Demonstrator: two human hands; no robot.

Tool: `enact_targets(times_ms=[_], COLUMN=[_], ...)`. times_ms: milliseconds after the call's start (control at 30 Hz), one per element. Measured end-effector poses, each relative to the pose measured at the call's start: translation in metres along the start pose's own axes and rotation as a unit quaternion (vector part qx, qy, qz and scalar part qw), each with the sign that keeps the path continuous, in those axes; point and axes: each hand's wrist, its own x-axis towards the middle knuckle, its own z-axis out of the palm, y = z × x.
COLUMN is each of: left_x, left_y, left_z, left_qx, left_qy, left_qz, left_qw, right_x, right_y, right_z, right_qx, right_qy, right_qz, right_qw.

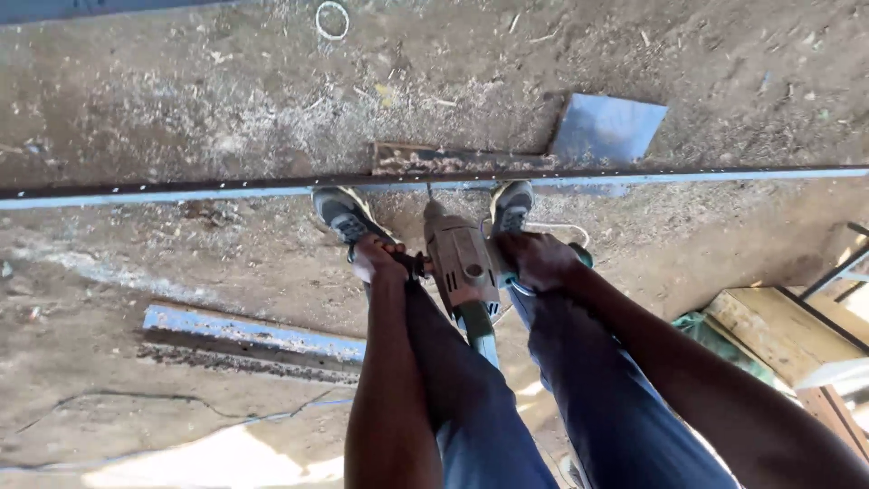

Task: Drilling a series of holes into a metal strip using a handheld power drill

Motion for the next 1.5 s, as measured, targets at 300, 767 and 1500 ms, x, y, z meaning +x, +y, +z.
enact_targets(times_ms=[300,767,1500], left_x=[0.123,0.143,0.089], left_y=[-0.049,-0.039,-0.038], left_z=[-0.02,-0.024,0.005], left_qx=[-0.176,-0.194,-0.197], left_qy=[-0.69,-0.829,-0.851], left_qz=[0.021,0.027,0.023], left_qw=[0.702,0.523,0.486], right_x=[0.0,0.01,0.006], right_y=[0.001,0.008,0.008], right_z=[-0.007,0.019,-0.005], right_qx=[0.014,0.013,0.008], right_qy=[0.007,0.012,-0.037], right_qz=[0.001,-0.001,0.044], right_qw=[1.0,1.0,0.998])
